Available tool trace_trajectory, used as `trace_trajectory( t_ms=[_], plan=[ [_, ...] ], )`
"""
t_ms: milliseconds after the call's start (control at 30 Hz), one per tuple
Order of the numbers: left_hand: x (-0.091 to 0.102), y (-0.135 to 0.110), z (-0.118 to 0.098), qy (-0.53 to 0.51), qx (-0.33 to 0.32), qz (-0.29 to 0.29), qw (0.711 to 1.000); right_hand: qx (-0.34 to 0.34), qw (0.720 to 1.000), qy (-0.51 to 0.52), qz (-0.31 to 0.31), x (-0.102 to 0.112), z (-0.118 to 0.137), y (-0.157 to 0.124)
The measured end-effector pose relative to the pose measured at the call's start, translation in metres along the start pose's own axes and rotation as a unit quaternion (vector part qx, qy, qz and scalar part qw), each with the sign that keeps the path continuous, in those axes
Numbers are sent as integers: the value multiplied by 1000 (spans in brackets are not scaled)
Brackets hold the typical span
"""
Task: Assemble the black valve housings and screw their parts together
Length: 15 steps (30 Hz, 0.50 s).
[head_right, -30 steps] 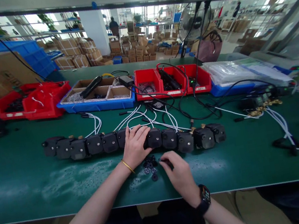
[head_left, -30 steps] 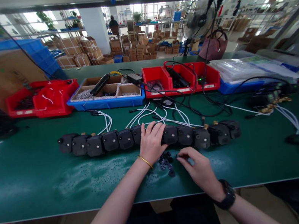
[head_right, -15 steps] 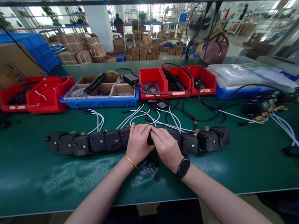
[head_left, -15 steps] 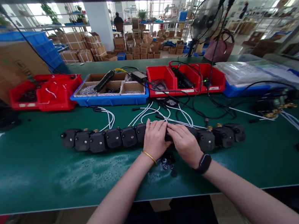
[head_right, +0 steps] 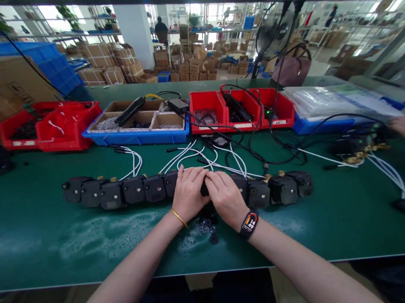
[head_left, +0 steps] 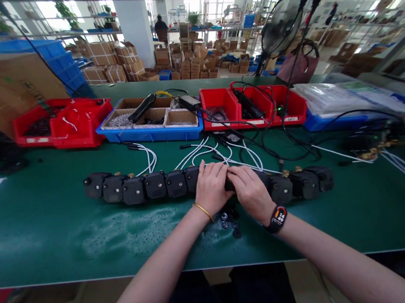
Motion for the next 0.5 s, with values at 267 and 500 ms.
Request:
trace_trajectory(
  t_ms=[267, 500],
  plan=[
    [0, 0, 1, 4, -3, -7, 1000, -10, 999, -30, 12, -5, -9, -2],
    [-1, 1, 1, 8, -3, -4, 1000, 17, 1000, -18, 14, -1, -5, -4]
  ],
)
Point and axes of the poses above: each hand's wrist, its own y-axis towards the middle knuckle, its own x-axis out of the back of the hand, z = x × y, the point moved 8 cm from there along y, towards the middle knuckle, and after that the axes turned 8 degrees about z, right-handed, at the moved point
